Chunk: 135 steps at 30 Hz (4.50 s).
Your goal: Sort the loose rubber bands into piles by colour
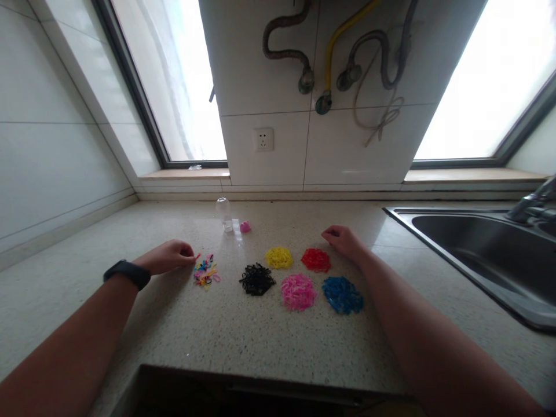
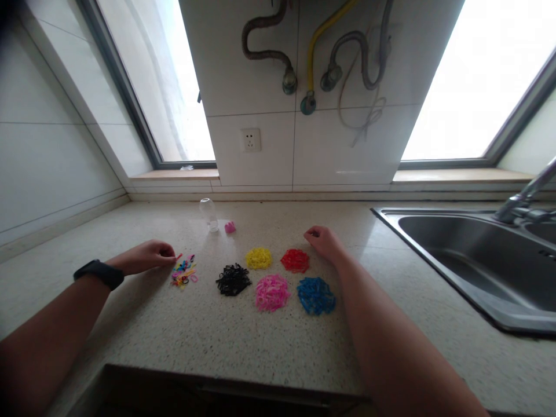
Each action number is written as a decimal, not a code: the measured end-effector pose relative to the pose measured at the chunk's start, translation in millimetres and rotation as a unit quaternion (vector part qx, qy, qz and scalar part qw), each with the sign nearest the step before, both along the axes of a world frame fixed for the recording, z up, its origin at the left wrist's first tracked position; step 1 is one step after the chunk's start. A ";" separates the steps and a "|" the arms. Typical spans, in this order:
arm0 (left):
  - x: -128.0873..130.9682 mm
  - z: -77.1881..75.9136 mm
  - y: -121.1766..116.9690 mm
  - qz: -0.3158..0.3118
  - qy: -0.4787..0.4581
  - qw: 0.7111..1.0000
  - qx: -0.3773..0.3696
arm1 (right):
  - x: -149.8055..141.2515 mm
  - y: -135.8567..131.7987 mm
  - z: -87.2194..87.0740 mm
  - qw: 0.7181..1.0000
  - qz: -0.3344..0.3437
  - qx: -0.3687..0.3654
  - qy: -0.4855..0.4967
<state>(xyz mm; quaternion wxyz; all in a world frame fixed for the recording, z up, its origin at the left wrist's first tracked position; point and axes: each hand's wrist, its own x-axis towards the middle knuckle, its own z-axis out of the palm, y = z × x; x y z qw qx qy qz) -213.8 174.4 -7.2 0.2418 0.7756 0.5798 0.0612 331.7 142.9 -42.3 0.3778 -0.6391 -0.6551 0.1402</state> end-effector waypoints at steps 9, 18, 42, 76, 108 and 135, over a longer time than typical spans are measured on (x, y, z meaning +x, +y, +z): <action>17.5 18.3 -9.6 0.009 -0.058 0.989 0.133 | -1.2 -0.9 0.8 1.000 -0.001 0.000 -0.001; 96.7 46.2 -50.0 -0.006 -0.198 0.947 0.253 | 2.4 4.5 -6.0 1.000 0.005 -0.009 -0.001; 213.0 67.2 -171.1 -0.099 -0.561 0.817 -0.092 | -0.8 1.5 -2.9 1.000 -0.002 -0.003 -0.008; 224.9 65.4 -176.1 -0.103 -0.436 0.893 0.026 | -0.8 1.8 -2.9 1.000 -0.019 -0.006 -0.015; 309.6 26.0 -86.9 -0.175 -0.105 0.959 0.196 | -6.6 -4.0 6.0 0.999 -0.048 -0.016 -0.007; 255.6 -30.3 -202.5 -0.498 -0.152 0.749 0.409 | 1.7 0.1 -0.3 1.000 0.009 -0.023 -0.011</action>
